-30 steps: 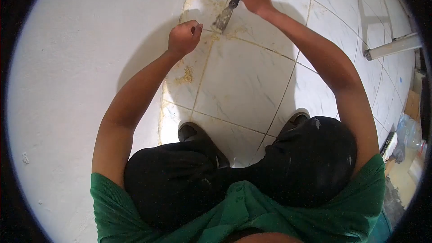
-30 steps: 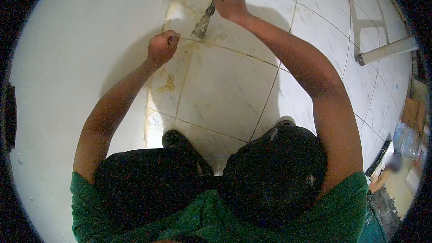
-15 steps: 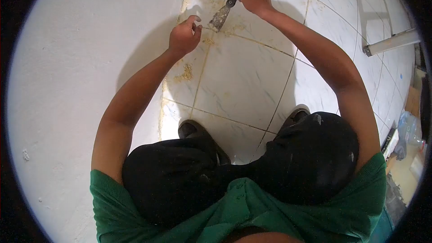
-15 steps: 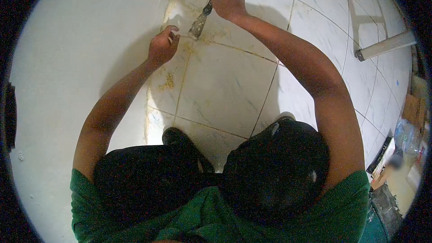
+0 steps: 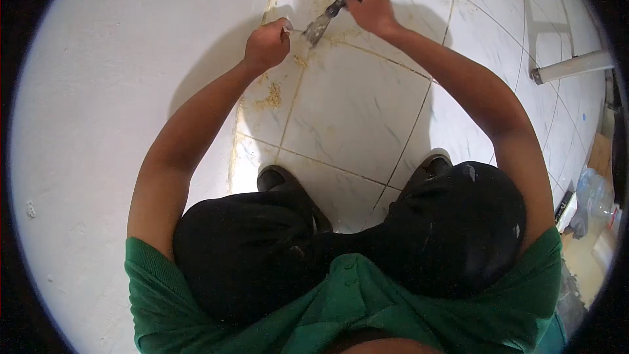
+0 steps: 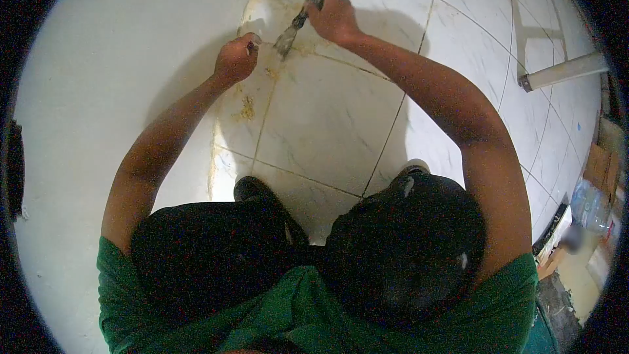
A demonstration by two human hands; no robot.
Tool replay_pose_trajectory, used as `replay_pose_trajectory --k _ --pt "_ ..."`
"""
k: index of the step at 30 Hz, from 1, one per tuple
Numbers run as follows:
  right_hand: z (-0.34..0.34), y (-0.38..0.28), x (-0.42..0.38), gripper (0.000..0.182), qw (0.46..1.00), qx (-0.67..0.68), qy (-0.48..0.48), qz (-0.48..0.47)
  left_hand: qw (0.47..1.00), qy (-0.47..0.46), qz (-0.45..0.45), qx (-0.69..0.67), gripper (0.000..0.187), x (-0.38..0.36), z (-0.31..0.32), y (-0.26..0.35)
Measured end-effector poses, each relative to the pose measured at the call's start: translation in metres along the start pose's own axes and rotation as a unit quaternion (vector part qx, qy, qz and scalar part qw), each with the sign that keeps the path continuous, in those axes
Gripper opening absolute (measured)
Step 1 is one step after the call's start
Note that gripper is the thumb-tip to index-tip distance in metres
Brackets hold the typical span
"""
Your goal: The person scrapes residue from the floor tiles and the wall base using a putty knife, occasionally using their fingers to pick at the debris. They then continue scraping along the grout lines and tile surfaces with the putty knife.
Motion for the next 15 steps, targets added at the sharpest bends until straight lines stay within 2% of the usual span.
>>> replay_pose_trajectory --k 1,4,8,10,12,15 --pt "0.009 0.001 -0.005 0.032 0.999 0.033 -0.012 -0.037 1.0 -0.006 -0.007 0.003 0.016 0.0 0.003 -0.003" --pt "0.022 0.003 -0.016 0.033 0.997 0.036 -0.062 -0.025 0.999 -0.029 -0.026 -0.002 0.017 0.002 0.001 0.0" --pt "-0.015 0.022 0.026 0.033 0.986 0.115 -0.056 0.106 0.997 -0.051 -0.051 -0.035 0.018 0.004 0.0 0.002" --pt "-0.045 0.042 0.057 0.032 0.996 0.006 -0.06 0.066 0.995 -0.069 -0.05 -0.044 0.018 -0.001 0.001 0.002" --pt "-0.088 0.039 0.063 0.012 0.997 0.035 0.045 0.048 0.995 -0.07 -0.044 -0.047 0.019 -0.003 0.0 0.003" --pt "-0.104 0.091 0.062 0.032 0.99 -0.128 0.055 -0.011 0.997 -0.047 -0.037 -0.044 0.02 -0.002 -0.002 0.002"
Point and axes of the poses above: each hand's wrist, its own x-axis towards the middle knuckle, its own z-axis out of the palm, y = z × x, the point moved 6 cm from there along x, towards the middle knuckle, and after that the axes turned 6 degrees about y, right-handed, at the moved point
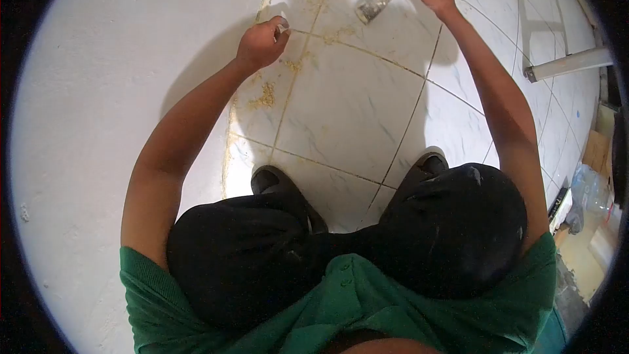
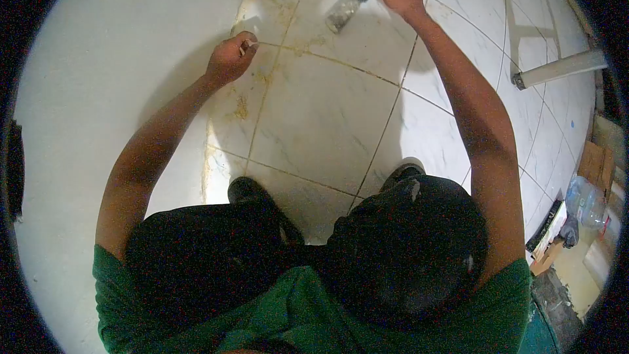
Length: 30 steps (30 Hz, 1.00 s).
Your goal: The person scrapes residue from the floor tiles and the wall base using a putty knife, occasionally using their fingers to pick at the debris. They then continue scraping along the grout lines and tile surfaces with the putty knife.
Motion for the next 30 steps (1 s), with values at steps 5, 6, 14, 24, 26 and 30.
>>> replay_pose_trajectory --k 5,6,14,24,26,30 --pt "0.033 -0.017 -0.048 0.036 0.996 0.058 -0.055 0.045 1.0 0.017 0.012 0.01 0.021 0.009 0.005 -0.007" --pt "0.041 -0.031 -0.062 0.032 0.992 0.099 -0.071 0.046 1.0 0.008 0.008 0.01 0.021 0.009 0.005 -0.004" --pt "0.032 -0.037 -0.032 0.035 0.987 0.151 -0.03 0.049 0.999 -0.044 -0.005 -0.019 0.019 0.0 0.01 0.012" --pt "0.05 -0.061 -0.069 0.028 0.991 0.119 -0.065 0.017 1.0 -0.015 -0.007 0.024 0.021 0.006 0.009 -0.005" --pt "0.064 -0.069 -0.077 0.026 0.975 0.193 -0.108 0.036 0.999 -0.018 -0.015 0.029 0.021 0.006 0.008 0.002" --pt "0.061 -0.065 -0.061 0.025 0.958 0.253 -0.099 0.094 0.999 -0.035 0.0 0.032 0.022 -0.001 0.011 0.003"
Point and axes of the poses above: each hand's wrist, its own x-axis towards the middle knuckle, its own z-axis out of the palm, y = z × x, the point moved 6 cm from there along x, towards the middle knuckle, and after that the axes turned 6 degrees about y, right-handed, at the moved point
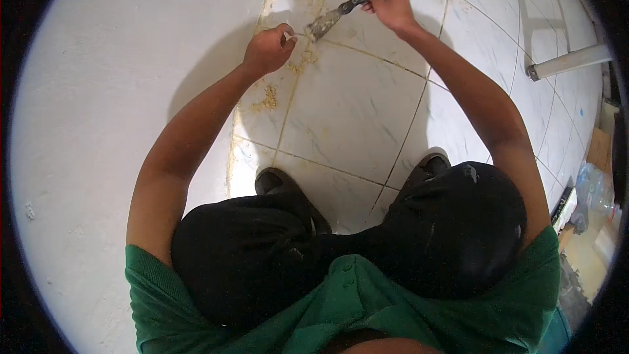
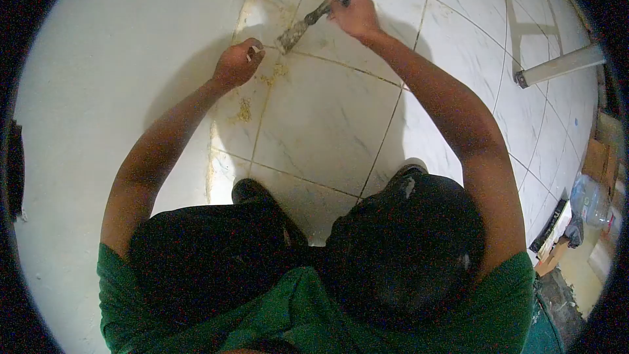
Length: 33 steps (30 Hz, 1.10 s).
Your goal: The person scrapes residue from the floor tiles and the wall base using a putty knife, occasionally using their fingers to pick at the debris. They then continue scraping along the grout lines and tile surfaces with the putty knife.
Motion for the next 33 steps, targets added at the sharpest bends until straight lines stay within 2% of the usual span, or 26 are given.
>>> replay_pose_trajectory --k 2,9,12,15,18,21,22,25,28,31,33 --pt "-0.018 -0.004 0.01 0.024 0.999 -0.016 0.018 -0.031 1.0 -0.009 -0.008 -0.002 0.021 -0.002 0.002 -0.003" --pt "-0.05 -0.001 0.006 0.026 0.998 -0.056 0.04 0.007 1.0 0.013 -0.01 -0.01 0.019 0.004 -0.001 -0.013" --pt "-0.055 -0.003 -0.006 0.024 0.998 -0.067 -0.002 0.022 1.0 0.01 -0.007 -0.018 0.02 0.003 0.0 -0.01" --pt "-0.053 -0.012 -0.019 0.022 0.985 -0.152 -0.074 0.015 1.0 0.007 0.003 -0.015 0.021 0.002 0.002 -0.005" --pt "-0.044 -0.013 -0.027 0.024 0.962 -0.243 -0.098 -0.078 1.0 0.016 0.017 -0.007 0.021 0.003 0.007 -0.006" --pt "-0.034 -0.014 -0.032 0.029 0.927 -0.323 -0.15 -0.121 1.0 0.009 0.02 -0.015 0.022 0.006 0.008 -0.003" --pt "-0.027 -0.01 -0.03 0.028 0.911 -0.351 -0.184 -0.113 1.0 0.006 0.017 -0.018 0.022 0.007 0.008 -0.003" --pt "-0.016 0.006 -0.038 0.029 0.913 -0.327 -0.233 -0.067 1.0 -0.005 0.0 -0.017 0.021 0.007 0.008 -0.001" --pt "-0.011 0.007 -0.044 0.031 0.902 -0.336 -0.262 -0.073 1.0 0.004 0.01 -0.01 0.02 0.004 0.008 -0.003" --pt "-0.012 0.008 -0.049 0.029 0.896 -0.284 -0.335 0.059 1.0 -0.004 0.001 -0.009 0.02 0.003 0.006 -0.003" --pt "-0.011 0.012 -0.051 0.026 0.908 -0.23 -0.339 0.086 1.0 -0.007 -0.003 -0.01 0.021 0.004 0.005 -0.001"
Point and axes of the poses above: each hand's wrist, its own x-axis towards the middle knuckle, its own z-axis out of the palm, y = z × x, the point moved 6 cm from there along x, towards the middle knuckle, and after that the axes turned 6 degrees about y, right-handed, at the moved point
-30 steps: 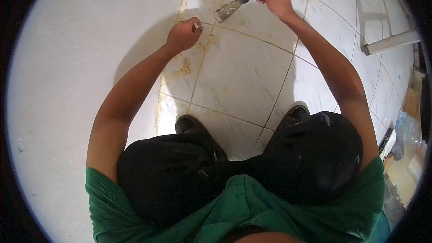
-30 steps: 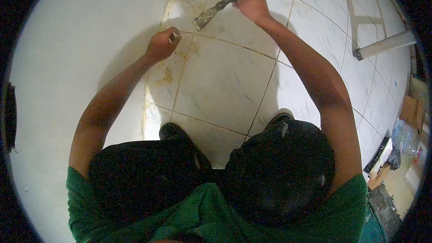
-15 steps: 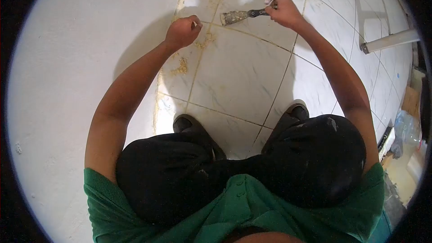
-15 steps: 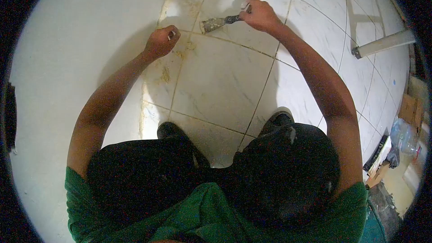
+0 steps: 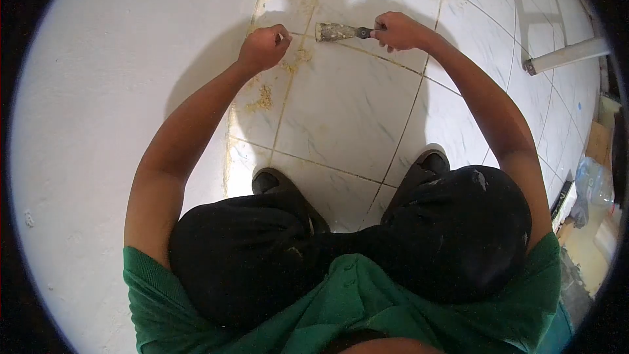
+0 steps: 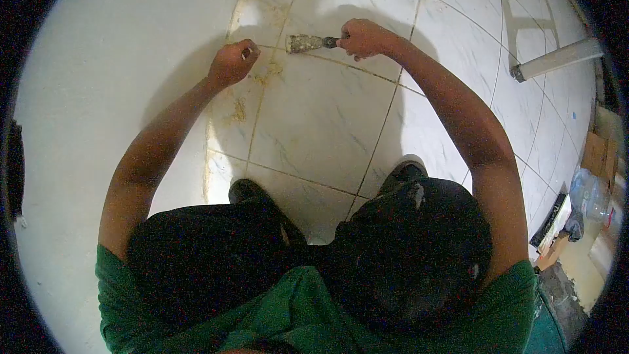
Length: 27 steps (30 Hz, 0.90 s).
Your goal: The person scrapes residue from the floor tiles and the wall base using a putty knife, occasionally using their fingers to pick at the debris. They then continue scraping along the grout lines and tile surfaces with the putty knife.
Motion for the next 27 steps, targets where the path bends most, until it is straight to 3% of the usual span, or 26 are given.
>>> replay_pose_trajectory --k 4,13,22,27 --pt "0.002 -0.001 -0.002 0.025 0.997 0.068 -0.023 0.021 1.0 0.009 0.013 -0.004 0.022 0.003 0.002 -0.002" --pt "-0.014 -0.018 -0.007 0.03 0.989 -0.074 0.087 -0.097 1.0 -0.01 0.026 0.0 0.025 0.0 0.007 -0.004" --pt "-0.029 -0.029 -0.028 0.028 0.958 -0.202 0.145 -0.141 1.0 -0.018 0.018 -0.002 0.027 0.0 0.007 -0.005" --pt "-0.022 -0.034 -0.031 0.024 0.957 -0.247 0.127 -0.079 1.0 -0.014 0.027 0.008 0.026 0.003 0.011 -0.008"
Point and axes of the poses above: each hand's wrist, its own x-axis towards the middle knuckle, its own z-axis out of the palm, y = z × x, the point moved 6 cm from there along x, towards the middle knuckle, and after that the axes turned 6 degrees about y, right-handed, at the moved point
